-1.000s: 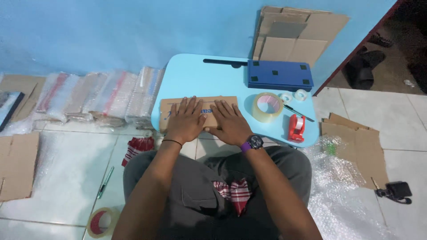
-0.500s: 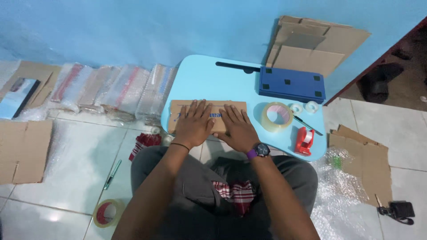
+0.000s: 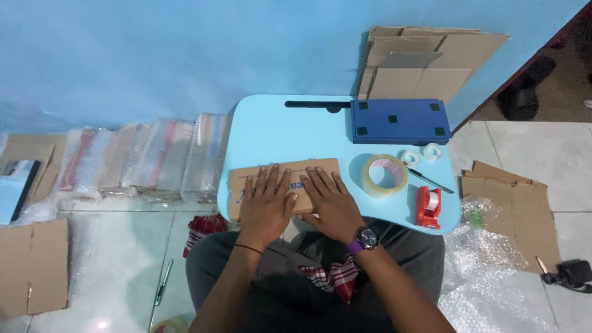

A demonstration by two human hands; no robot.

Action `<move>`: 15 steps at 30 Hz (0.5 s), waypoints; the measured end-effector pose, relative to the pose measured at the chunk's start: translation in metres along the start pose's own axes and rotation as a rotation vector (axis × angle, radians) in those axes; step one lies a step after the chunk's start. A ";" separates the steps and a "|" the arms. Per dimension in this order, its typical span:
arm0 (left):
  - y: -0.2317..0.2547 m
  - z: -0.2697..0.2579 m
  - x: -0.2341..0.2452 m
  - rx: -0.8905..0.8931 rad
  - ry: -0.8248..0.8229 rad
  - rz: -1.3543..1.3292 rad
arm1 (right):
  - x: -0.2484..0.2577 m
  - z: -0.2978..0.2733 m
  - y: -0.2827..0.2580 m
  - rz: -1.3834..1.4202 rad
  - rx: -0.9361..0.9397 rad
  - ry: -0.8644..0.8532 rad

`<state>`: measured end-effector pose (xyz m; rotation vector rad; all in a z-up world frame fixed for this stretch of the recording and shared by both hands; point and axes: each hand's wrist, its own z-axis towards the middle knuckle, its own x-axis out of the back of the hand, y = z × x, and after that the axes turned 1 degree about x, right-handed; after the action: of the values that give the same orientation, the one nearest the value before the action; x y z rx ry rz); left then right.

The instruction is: Assembling a small cardboard box, placing a bubble-wrapped item inside, and sealing it with tape.

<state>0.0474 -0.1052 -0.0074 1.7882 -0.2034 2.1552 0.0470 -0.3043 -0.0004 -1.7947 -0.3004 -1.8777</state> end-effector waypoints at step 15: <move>-0.073 -0.020 0.071 -0.234 0.232 -0.376 | 0.086 -0.022 0.028 0.555 -0.165 0.033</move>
<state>0.0425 -0.0187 0.0499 1.3153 -0.0534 1.9548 0.0435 -0.3567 0.0758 -1.7188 0.3454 -1.5607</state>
